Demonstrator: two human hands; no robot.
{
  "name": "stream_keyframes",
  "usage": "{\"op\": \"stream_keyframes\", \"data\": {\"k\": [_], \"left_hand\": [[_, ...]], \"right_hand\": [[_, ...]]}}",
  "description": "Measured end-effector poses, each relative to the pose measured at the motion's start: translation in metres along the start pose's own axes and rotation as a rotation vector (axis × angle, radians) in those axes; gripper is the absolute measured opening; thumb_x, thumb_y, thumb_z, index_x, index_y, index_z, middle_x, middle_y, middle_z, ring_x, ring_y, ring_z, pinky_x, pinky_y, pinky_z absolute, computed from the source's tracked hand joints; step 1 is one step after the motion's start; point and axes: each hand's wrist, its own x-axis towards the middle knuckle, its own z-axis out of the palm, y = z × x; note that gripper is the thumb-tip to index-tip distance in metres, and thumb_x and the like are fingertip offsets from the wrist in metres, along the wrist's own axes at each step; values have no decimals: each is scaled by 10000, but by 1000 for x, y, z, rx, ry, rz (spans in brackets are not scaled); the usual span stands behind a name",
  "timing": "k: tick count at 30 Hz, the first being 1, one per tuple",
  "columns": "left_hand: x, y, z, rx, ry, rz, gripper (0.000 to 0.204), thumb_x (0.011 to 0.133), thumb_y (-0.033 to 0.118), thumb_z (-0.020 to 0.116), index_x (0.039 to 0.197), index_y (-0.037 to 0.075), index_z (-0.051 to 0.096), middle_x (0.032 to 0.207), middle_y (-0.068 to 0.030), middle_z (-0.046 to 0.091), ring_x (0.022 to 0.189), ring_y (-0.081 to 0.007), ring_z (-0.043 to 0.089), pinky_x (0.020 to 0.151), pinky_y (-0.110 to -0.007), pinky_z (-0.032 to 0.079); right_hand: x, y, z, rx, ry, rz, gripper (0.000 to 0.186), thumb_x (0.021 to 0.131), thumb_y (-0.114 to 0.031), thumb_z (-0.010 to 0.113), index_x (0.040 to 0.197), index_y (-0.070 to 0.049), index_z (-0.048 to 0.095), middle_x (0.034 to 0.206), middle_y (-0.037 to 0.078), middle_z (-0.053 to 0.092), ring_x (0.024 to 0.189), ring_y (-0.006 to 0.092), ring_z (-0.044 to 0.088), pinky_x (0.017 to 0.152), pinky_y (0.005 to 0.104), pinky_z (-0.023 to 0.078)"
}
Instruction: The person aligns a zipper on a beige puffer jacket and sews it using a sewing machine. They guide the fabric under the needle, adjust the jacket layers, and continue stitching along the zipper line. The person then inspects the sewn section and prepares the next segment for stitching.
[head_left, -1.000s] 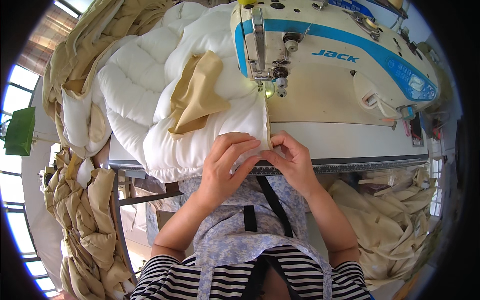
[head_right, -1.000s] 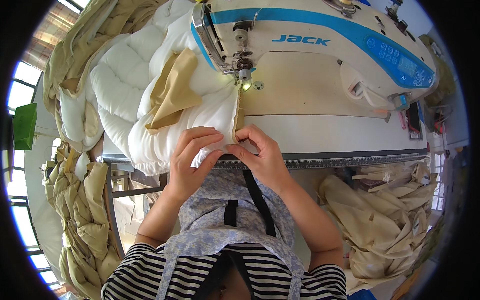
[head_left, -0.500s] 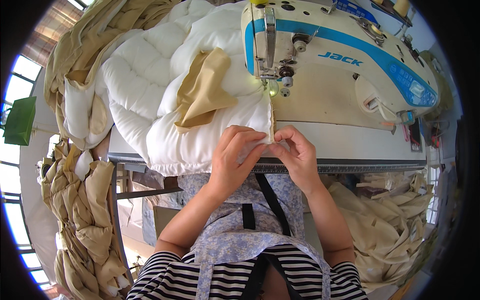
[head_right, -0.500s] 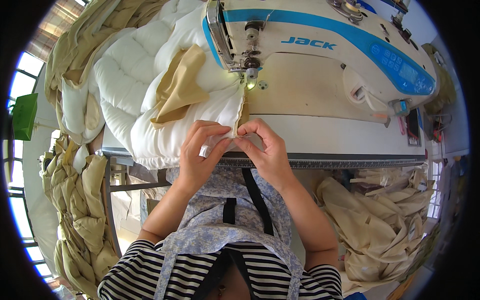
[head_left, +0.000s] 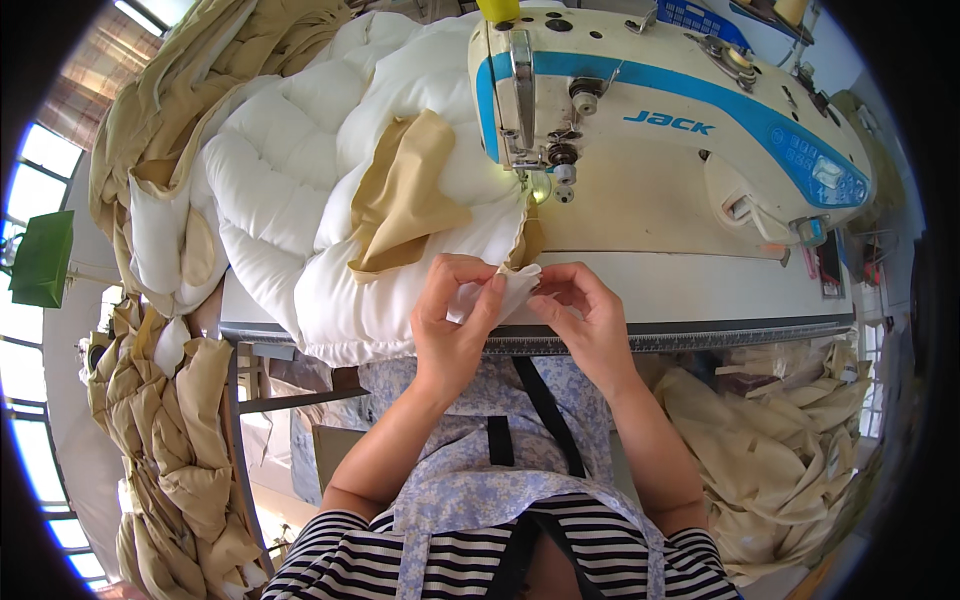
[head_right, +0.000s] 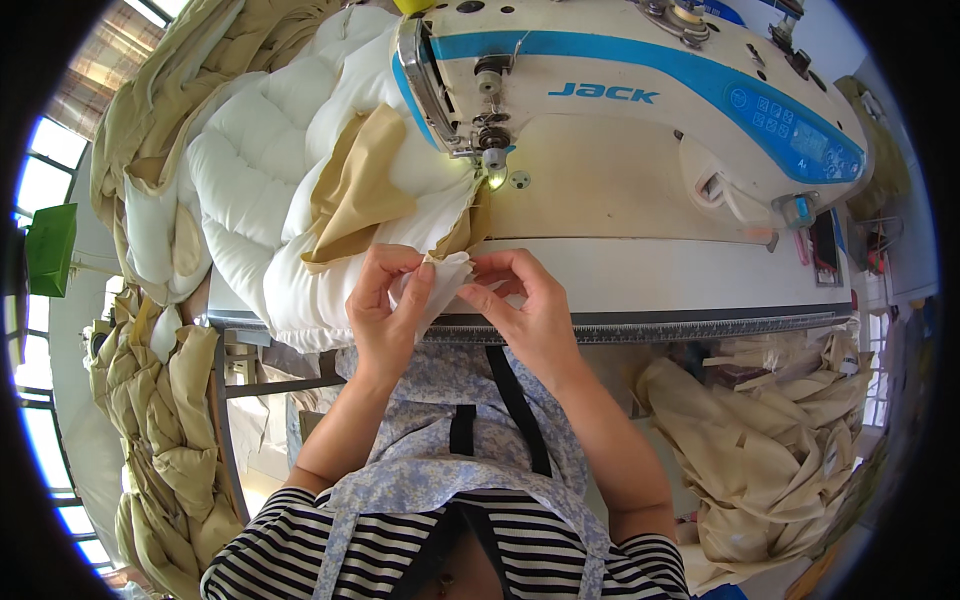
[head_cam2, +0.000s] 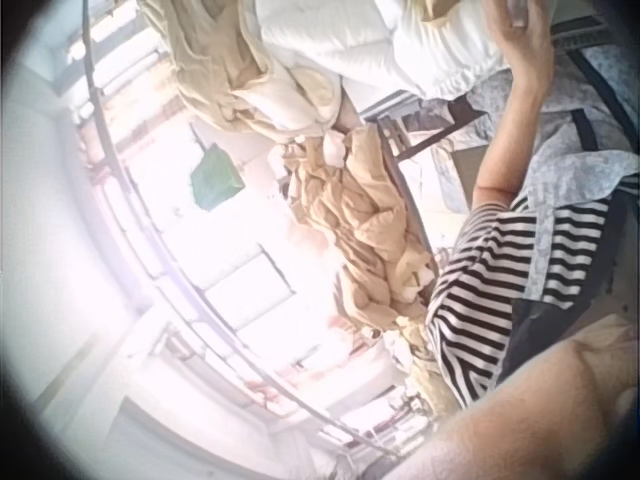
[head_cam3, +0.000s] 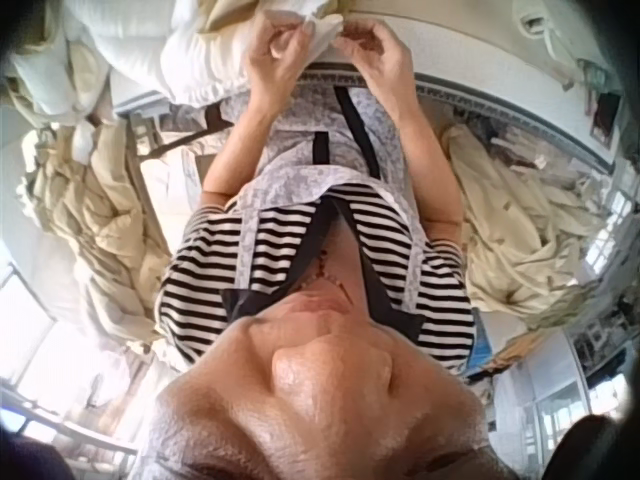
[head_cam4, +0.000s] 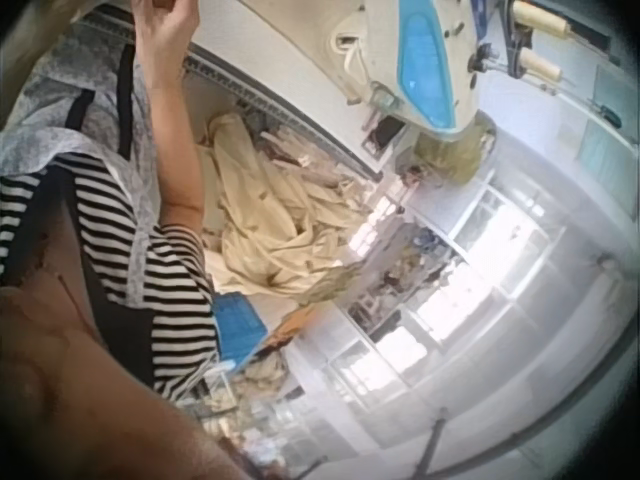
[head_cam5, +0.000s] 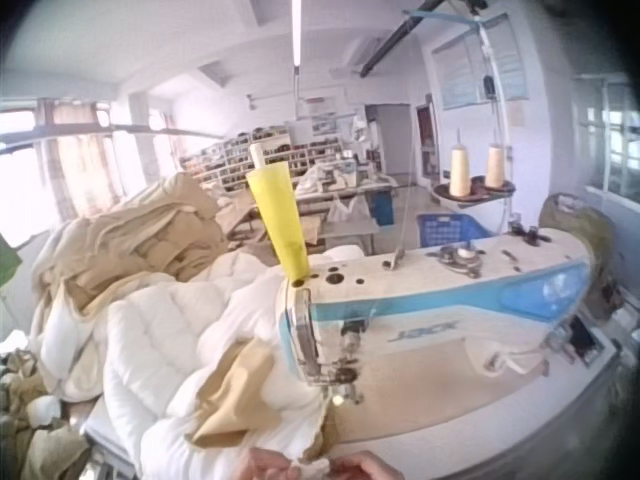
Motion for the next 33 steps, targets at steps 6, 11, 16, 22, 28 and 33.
{"op": "stream_keyframes", "data": {"k": [6,11,16,22,28,33], "left_hand": [[-2,-3,1,-74,67,-32,96,907,3,704,974,3,635,1039,-101,669,931,-185,627,845,-284,492],[-2,-3,-1,-141,95,-95,81,925,-6,681,990,-4,633,1094,-114,686,979,-185,640,891,-290,491],[-2,-4,0,0,91,24,76,923,-14,676,981,1,630,1067,-125,700,969,-195,645,890,-301,493],[-1,-4,2,29,115,39,80,924,-17,671,982,3,621,1065,-129,703,969,-198,648,897,-298,488],[0,-3,3,-71,134,-62,67,940,-1,662,989,1,615,1059,-118,706,979,-184,647,909,-290,484],[1,-2,1,18,144,-10,77,930,-8,670,988,9,623,1060,-121,707,980,-190,651,904,-297,489]], "right_hand": [[8,6,19,161,-21,0,166,944,-65,719,1073,11,647,1004,14,680,935,67,631,838,228,515],[10,3,25,300,-24,-14,136,953,-37,696,1068,21,651,983,22,672,930,70,630,811,228,529],[17,-1,22,406,-133,107,209,951,-65,708,1125,30,640,990,34,676,920,71,633,797,221,535],[22,6,22,406,-111,60,170,957,-101,709,1083,3,663,955,18,684,868,76,637,791,242,543],[25,10,27,585,-67,145,193,976,-194,701,1026,-10,673,924,1,688,852,57,631,768,239,533],[24,4,29,457,-58,106,153,953,-137,719,1036,-17,673,933,4,678,859,65,619,792,235,516]]}}
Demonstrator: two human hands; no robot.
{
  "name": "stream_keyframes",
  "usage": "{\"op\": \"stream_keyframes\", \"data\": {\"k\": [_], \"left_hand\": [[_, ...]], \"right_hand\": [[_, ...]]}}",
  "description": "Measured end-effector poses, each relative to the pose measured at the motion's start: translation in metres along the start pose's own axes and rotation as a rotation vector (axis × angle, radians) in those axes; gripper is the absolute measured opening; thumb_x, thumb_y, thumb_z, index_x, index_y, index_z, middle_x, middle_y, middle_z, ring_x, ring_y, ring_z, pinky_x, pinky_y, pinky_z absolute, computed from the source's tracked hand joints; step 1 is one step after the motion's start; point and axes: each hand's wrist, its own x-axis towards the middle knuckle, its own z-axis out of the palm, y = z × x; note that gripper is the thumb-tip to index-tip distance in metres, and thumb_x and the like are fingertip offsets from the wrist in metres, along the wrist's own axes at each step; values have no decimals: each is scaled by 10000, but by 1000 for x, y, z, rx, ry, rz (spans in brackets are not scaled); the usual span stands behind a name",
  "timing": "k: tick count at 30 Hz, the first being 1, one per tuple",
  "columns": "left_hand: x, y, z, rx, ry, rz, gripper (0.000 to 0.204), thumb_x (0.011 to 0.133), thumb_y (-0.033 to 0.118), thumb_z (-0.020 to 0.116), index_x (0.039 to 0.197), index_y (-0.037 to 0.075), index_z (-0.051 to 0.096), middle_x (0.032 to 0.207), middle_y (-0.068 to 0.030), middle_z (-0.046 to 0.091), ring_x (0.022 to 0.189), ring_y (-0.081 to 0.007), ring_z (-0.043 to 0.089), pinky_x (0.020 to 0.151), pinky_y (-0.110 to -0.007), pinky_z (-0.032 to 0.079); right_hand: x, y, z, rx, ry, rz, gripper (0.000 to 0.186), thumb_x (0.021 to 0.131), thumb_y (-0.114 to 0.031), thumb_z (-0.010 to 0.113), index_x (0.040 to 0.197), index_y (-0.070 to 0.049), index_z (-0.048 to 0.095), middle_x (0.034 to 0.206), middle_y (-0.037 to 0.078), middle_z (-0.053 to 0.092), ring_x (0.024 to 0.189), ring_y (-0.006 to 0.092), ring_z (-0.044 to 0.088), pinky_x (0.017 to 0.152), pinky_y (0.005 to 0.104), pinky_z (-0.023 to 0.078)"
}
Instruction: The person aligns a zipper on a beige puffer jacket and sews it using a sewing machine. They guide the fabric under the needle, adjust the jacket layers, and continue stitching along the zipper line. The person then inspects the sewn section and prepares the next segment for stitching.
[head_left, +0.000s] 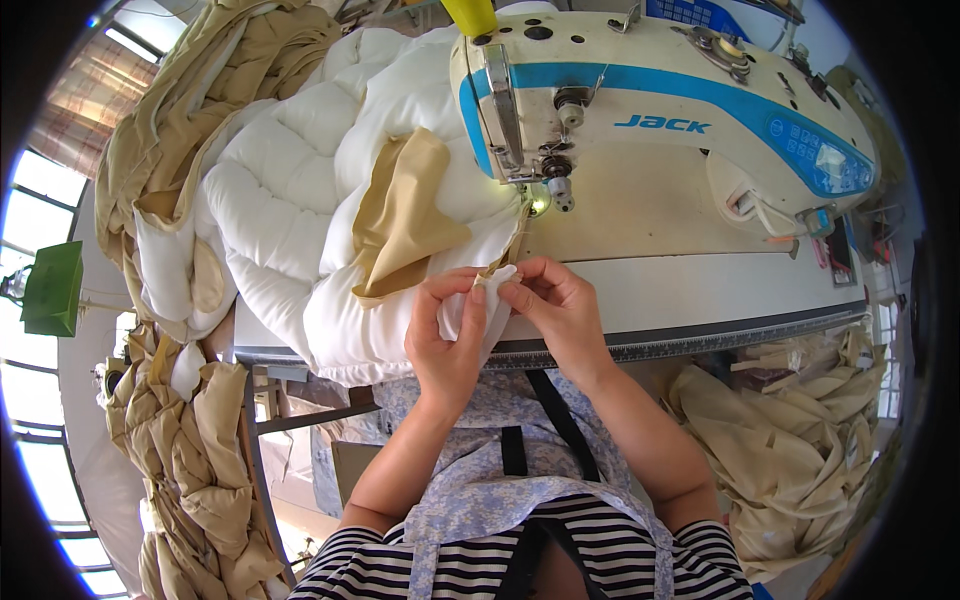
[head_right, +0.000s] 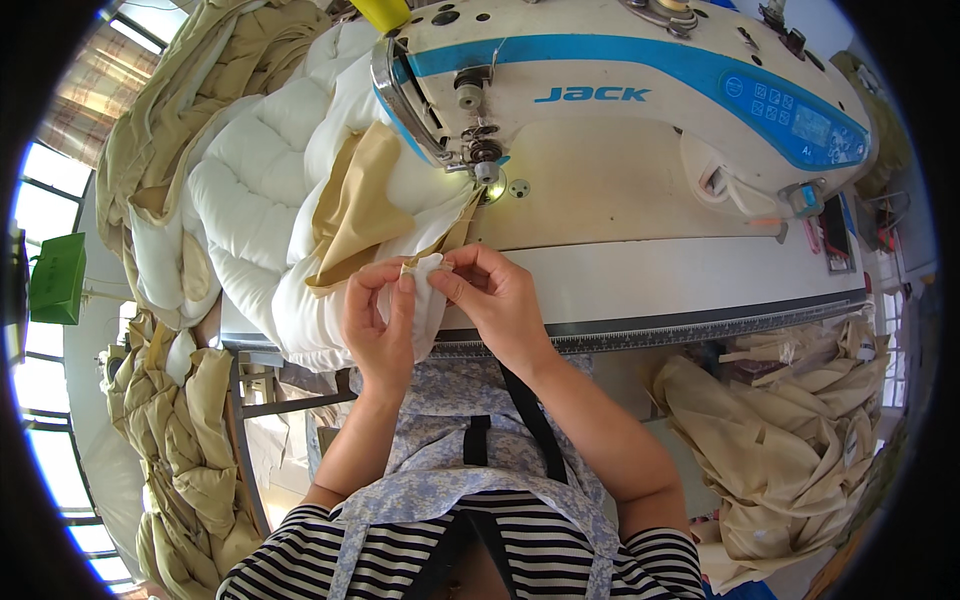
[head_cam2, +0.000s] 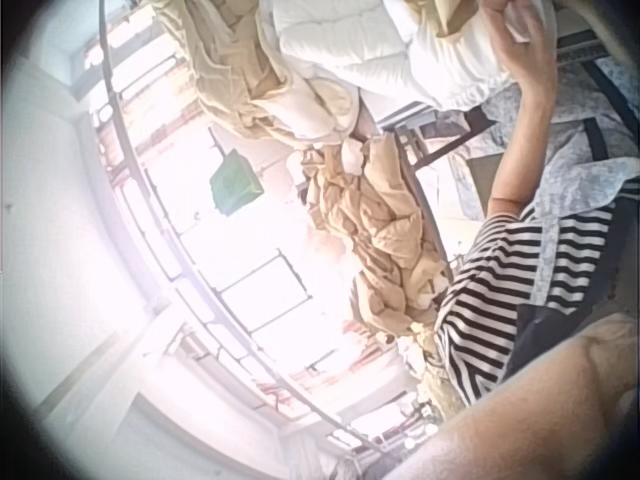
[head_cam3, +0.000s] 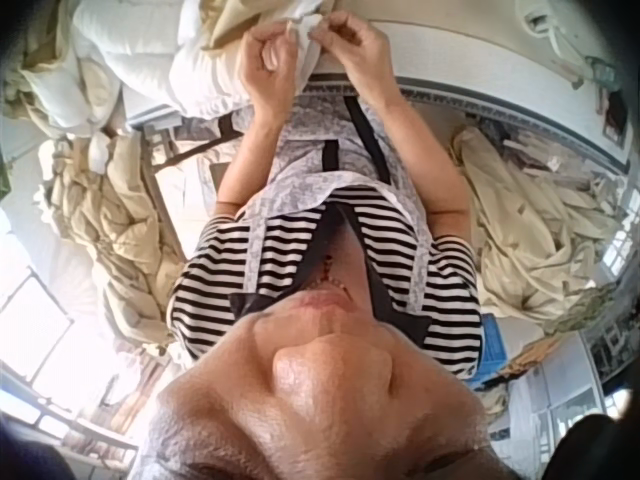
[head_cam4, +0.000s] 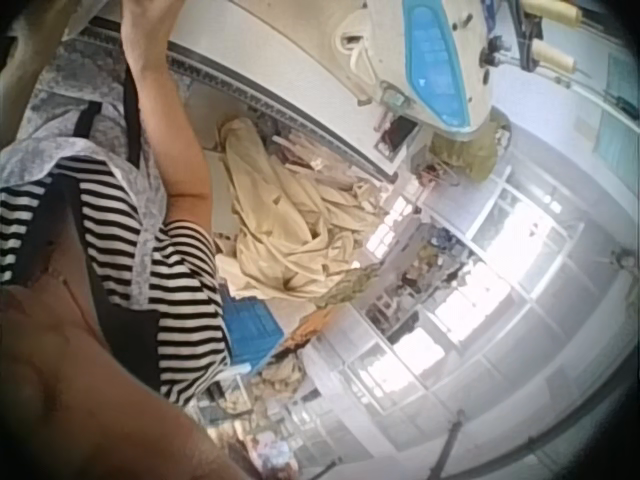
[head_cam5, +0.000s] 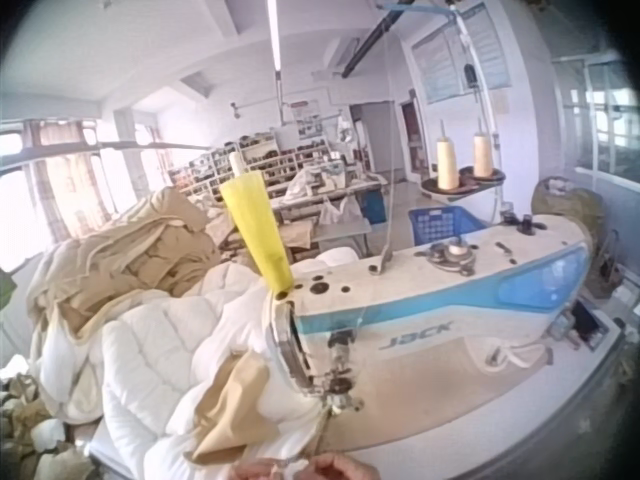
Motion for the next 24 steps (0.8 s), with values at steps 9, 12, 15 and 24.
{"op": "stream_keyframes", "data": {"k": [9,12,15,24], "left_hand": [[1,-1,1,118,-1,113,103,905,-22,688,983,14,631,1025,-117,712,947,-218,655,879,-316,500],[0,-2,3,65,21,55,102,907,-19,689,986,11,630,1019,-113,706,951,-217,651,885,-309,494],[-1,-3,3,-1,43,-24,102,910,-16,689,988,8,629,1016,-107,697,954,-218,644,892,-306,488],[2,-9,3,129,39,169,127,888,-26,692,980,30,624,1017,-97,690,977,-246,621,937,-357,456]], "right_hand": [[6,2,-4,-49,-44,-129,135,934,-86,733,1036,-21,671,943,-18,674,879,46,610,790,214,495],[11,4,-8,-28,-86,-86,134,932,-80,734,1035,-20,672,948,-16,676,884,46,611,791,213,494],[16,4,-13,-53,-112,-67,137,929,-84,736,1033,-16,677,950,-9,689,896,55,611,819,228,496],[27,-4,-15,-403,-138,-362,145,910,-32,718,1047,-36,670,963,13,684,918,94,630,864,276,516]]}}
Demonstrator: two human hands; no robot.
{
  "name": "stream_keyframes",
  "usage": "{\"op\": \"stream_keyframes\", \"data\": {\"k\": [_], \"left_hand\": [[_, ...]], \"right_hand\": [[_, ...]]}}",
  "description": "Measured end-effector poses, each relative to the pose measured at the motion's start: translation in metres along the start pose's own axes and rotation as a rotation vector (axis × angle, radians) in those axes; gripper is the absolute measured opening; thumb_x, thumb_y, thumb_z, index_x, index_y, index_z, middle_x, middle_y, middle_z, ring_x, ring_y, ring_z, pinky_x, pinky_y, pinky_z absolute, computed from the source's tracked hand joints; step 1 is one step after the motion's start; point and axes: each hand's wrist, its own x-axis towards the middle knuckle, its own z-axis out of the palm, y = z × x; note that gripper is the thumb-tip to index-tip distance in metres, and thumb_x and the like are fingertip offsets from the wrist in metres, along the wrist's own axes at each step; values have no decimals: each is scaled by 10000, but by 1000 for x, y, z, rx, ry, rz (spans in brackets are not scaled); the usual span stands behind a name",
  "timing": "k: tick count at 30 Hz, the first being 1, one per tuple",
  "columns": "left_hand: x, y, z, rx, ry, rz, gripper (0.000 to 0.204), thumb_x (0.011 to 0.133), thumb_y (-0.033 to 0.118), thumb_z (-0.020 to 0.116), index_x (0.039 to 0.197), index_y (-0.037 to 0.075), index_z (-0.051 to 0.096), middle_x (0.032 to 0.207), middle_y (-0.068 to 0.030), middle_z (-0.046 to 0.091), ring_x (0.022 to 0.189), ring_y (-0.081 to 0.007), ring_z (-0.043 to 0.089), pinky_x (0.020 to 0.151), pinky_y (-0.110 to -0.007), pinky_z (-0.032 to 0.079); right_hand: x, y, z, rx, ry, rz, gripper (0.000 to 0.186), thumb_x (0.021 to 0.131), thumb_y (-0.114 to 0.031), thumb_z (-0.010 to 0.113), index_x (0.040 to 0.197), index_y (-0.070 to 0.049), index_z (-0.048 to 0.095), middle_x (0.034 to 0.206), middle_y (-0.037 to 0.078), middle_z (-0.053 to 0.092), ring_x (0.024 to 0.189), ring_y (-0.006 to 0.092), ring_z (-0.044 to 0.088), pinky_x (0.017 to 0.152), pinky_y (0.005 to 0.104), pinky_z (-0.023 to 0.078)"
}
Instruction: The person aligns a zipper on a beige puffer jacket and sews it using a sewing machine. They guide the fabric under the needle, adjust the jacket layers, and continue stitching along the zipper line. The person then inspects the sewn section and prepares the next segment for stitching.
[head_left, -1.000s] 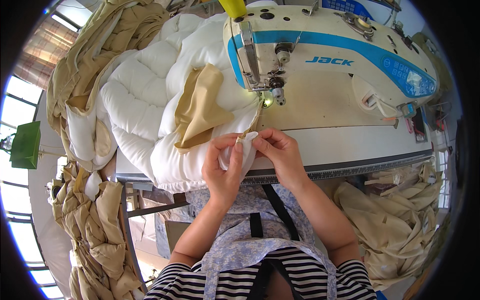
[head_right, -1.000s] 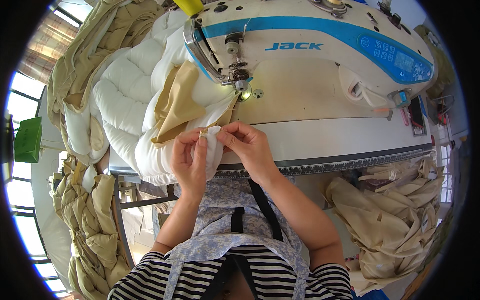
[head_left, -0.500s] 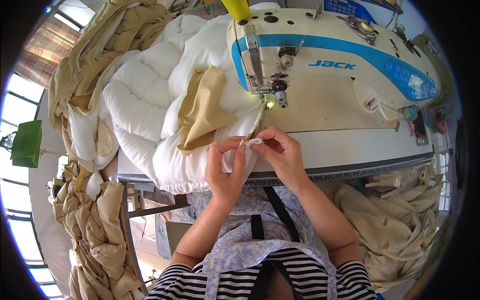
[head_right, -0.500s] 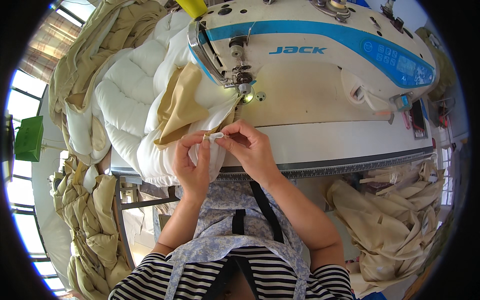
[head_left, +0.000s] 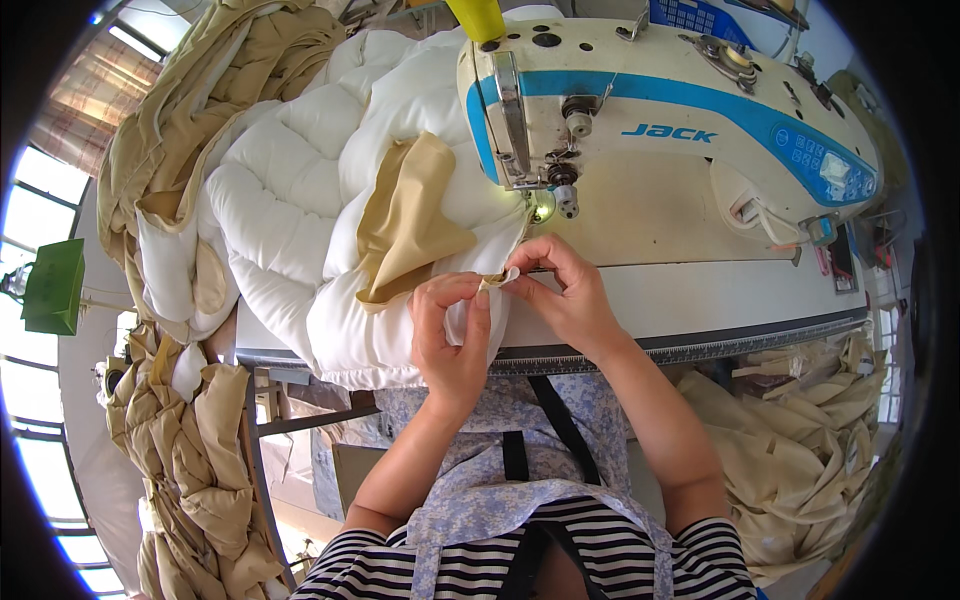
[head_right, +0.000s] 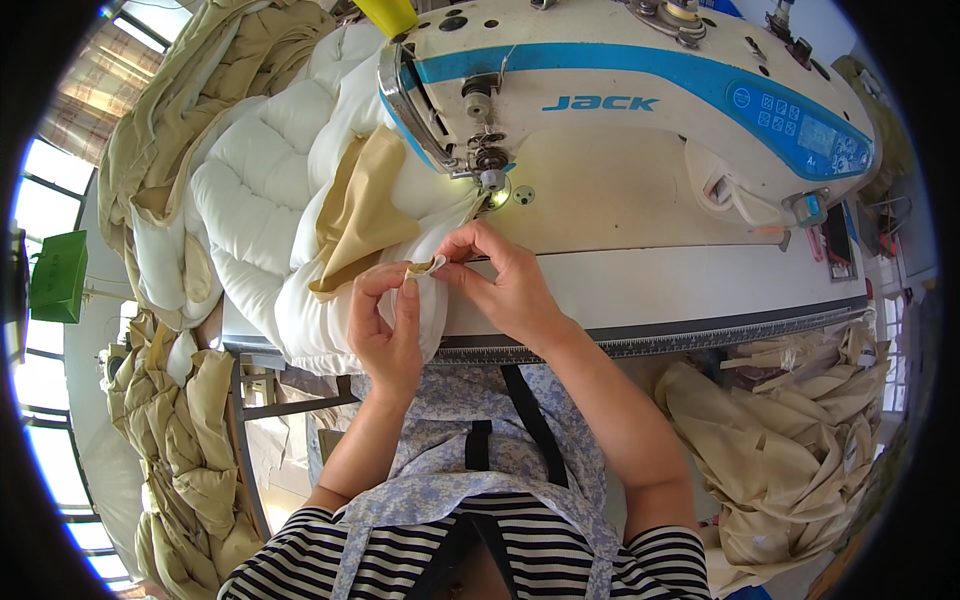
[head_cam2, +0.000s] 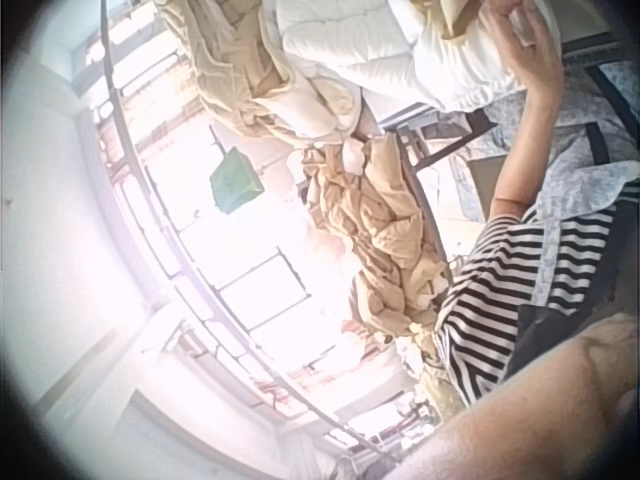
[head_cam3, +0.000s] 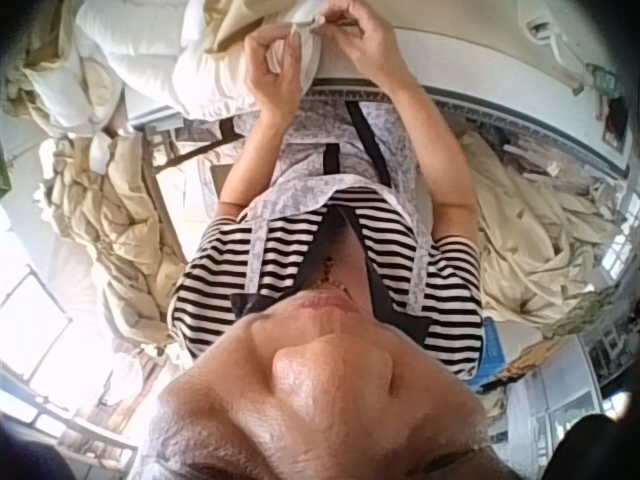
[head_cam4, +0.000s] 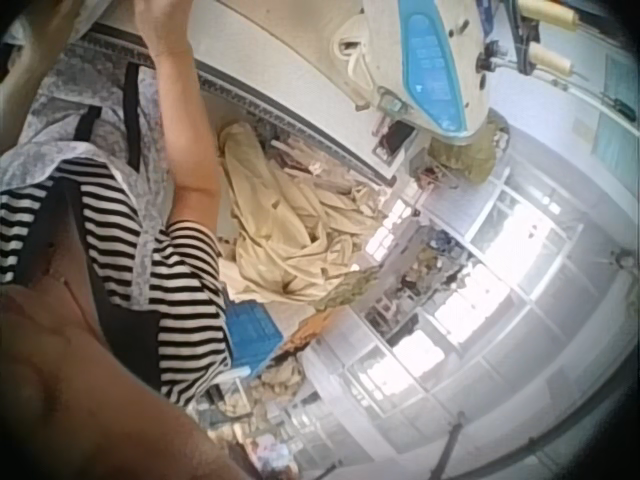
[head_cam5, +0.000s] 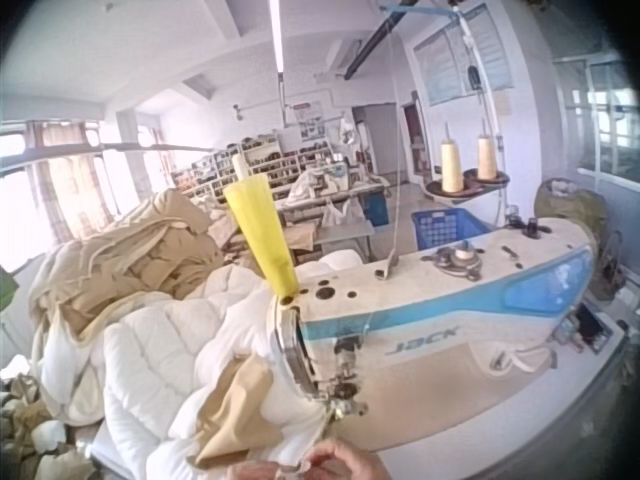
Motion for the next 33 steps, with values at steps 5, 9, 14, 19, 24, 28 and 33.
{"op": "stream_keyframes", "data": {"k": [5,9,14,19,24,28,33], "left_hand": [[4,-4,-3,99,-35,142,158,863,-24,702,977,57,629,1049,-86,700,1015,-265,628,985,-431,424],[10,-1,-6,204,-119,299,230,834,-7,714,1029,77,628,1068,-64,702,1068,-268,628,1029,-480,391],[11,6,2,342,-253,372,399,748,33,759,1124,79,636,1188,-73,664,1126,-291,609,1141,-538,323],[32,-13,-2,441,-521,583,416,700,84,712,1114,105,679,1060,-34,630,1093,-240,611,1184,-548,307],[40,-28,-8,421,-706,808,320,724,109,682,1043,92,704,1095,-32,637,1096,-227,631,1099,-470,456],[31,-26,-6,464,-731,768,253,758,132,647,1005,78,645,1156,-61,632,1115,-262,622,947,-387,557],[30,-30,-11,504,-737,760,280,749,147,655,1023,87,655,1202,-67,648,1092,-256,638,851,-334,581]], "right_hand": [[10,-10,-11,-304,-97,-168,205,835,3,728,1021,-67,676,957,38,665,921,166,658,832,326,547],[16,-16,-28,-810,-158,-598,230,785,-85,725,1008,-90,669,1026,46,651,962,233,659,830,348,553],[12,-21,-46,-909,-199,-764,206,788,-117,707,985,-72,661,1058,48,639,1012,232,645,836,357,554],[-4,-19,-59,-880,-293,-688,204,776,-99,718,966,-48,662,1048,66,643,1002,241,653,847,365,560],[-19,-3,-59,-897,-410,-670,299,712,-55,736,1004,-33,673,1040,76,658,988,263,668,849,378,579],[-23,4,-58,-879,-432,-645,269,720,-59,728,981,-29,670,1015,76,654,978,261,665,856,375,577],[-24,4,-58,-872,-449,-617,199,748,-58,717,935,-17,662,959,81,648,953,255,665,864,369,571]]}}
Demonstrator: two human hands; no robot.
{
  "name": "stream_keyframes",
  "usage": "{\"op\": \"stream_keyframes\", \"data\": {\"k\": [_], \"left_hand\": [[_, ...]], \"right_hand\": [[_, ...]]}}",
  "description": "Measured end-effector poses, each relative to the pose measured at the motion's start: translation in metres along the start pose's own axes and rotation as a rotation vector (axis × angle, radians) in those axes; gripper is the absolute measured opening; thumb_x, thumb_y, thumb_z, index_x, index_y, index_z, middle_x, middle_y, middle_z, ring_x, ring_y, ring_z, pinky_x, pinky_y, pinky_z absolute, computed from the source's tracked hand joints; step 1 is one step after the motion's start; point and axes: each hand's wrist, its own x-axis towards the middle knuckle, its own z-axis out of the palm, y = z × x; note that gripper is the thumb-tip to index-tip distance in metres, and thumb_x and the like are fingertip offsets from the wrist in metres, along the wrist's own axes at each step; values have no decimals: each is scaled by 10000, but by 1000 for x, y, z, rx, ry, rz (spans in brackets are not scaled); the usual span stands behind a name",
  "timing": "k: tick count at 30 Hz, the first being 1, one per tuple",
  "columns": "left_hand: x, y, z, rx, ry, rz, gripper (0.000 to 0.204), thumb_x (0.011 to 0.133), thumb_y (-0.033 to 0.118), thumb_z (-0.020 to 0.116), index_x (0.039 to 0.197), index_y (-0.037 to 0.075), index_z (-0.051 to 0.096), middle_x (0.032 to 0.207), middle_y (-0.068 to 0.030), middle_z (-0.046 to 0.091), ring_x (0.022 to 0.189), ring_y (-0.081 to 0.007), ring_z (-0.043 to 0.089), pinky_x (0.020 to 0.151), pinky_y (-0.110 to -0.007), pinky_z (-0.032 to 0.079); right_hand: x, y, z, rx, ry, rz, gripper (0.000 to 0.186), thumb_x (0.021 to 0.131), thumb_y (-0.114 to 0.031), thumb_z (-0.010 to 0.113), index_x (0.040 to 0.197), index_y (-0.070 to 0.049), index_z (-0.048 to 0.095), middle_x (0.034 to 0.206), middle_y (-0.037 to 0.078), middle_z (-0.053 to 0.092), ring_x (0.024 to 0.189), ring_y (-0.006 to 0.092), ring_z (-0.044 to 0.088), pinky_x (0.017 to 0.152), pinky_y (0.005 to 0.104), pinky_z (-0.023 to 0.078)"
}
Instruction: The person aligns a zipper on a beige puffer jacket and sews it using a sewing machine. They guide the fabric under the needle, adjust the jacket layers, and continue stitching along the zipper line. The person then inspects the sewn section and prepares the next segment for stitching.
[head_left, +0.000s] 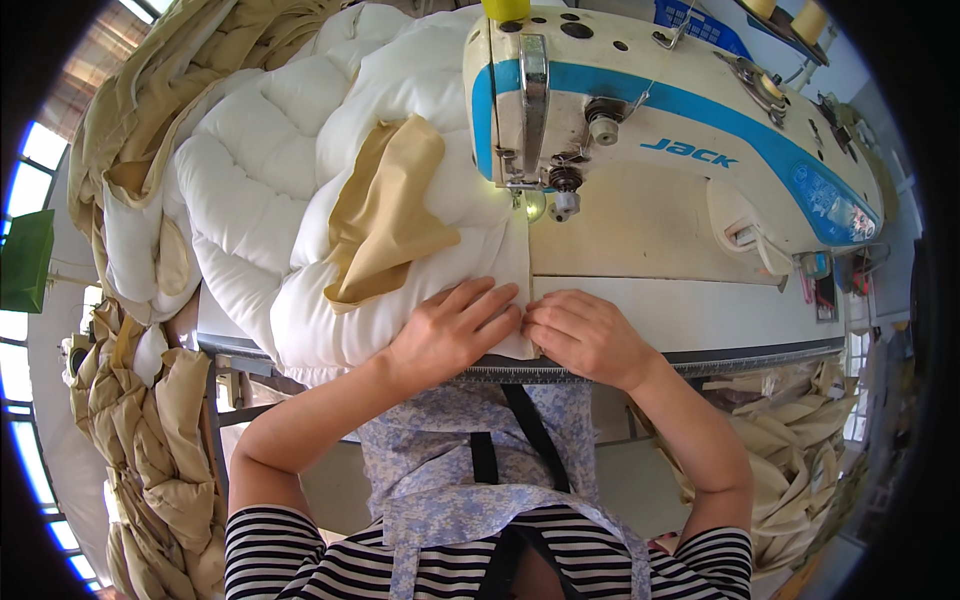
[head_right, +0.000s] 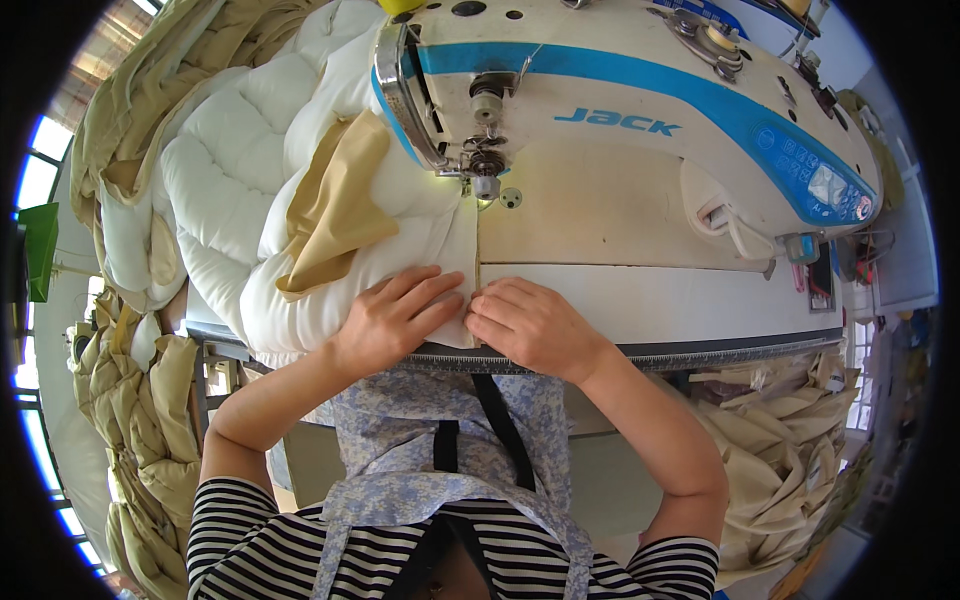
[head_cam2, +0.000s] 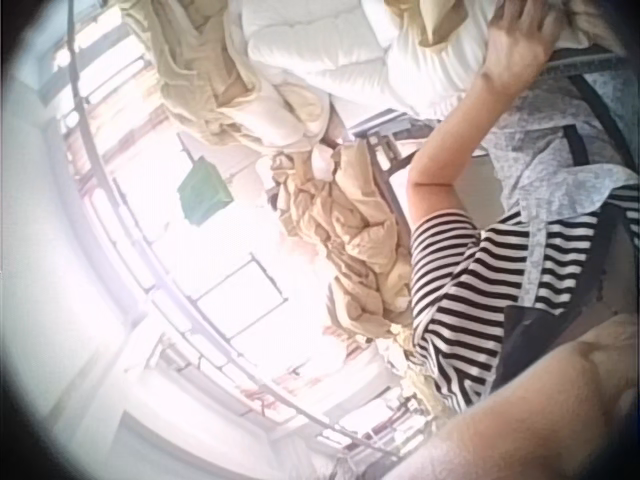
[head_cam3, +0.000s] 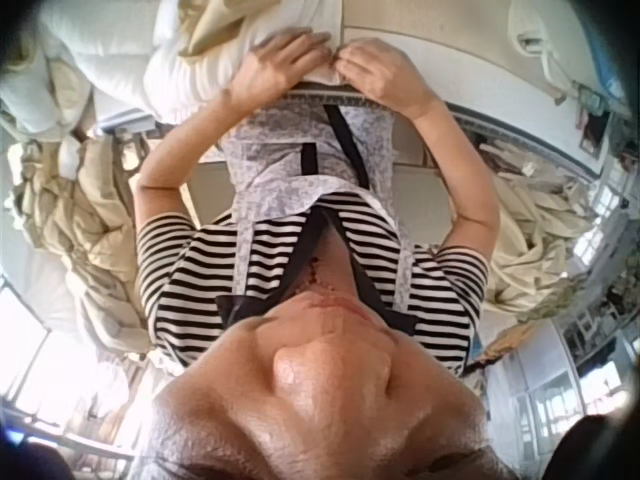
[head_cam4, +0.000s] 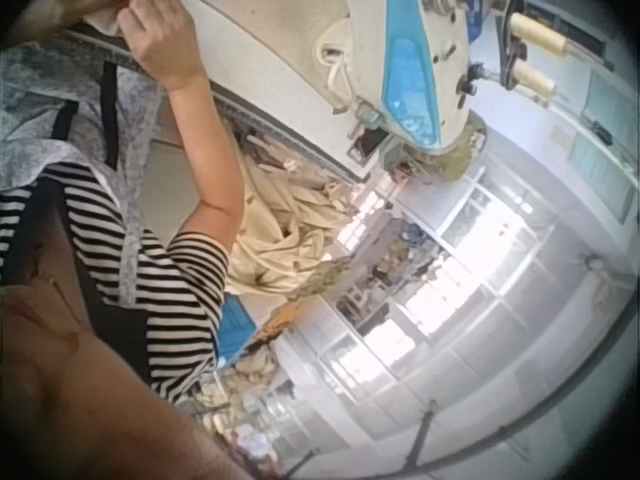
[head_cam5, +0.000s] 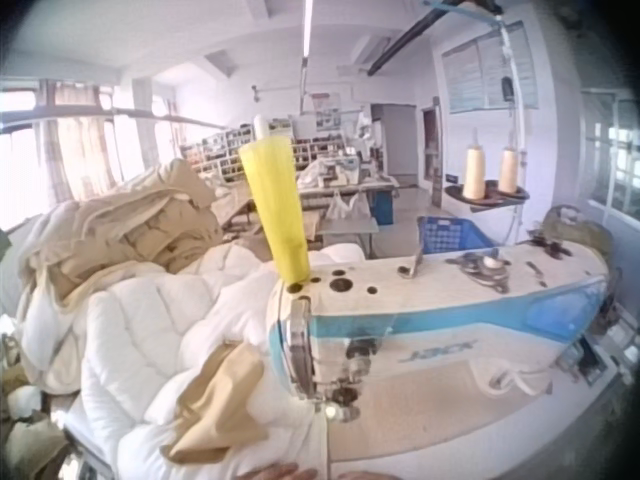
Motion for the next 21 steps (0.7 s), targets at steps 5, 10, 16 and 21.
{"op": "stream_keyframes", "data": {"k": [5,10,16,21], "left_hand": [[-1,-4,3,3,29,41,294,736,144,662,1024,90,675,1191,-61,663,1081,-252,643,834,-332,588],[2,-12,5,-1,54,68,287,733,143,668,1015,96,682,1184,-49,672,1075,-252,645,818,-338,592],[10,-33,14,37,71,78,317,731,134,671,1043,118,725,1224,-29,683,1112,-254,645,770,-327,595],[20,-57,25,15,92,100,296,734,115,665,1029,106,694,1196,-37,677,1115,-254,635,840,-332,586]], "right_hand": [[0,0,0,3,-25,11,241,732,-76,723,965,-33,678,1012,78,662,969,261,674,861,377,575],[4,4,0,9,-17,12,188,745,-60,719,913,-23,644,932,71,637,920,248,661,853,367,569],[16,22,4,-51,-5,5,177,743,-54,707,908,-24,650,932,63,649,917,240,660,830,357,562],[25,41,8,-103,28,2,153,742,-52,704,886,-41,652,906,58,640,880,238,656,784,349,559]]}}
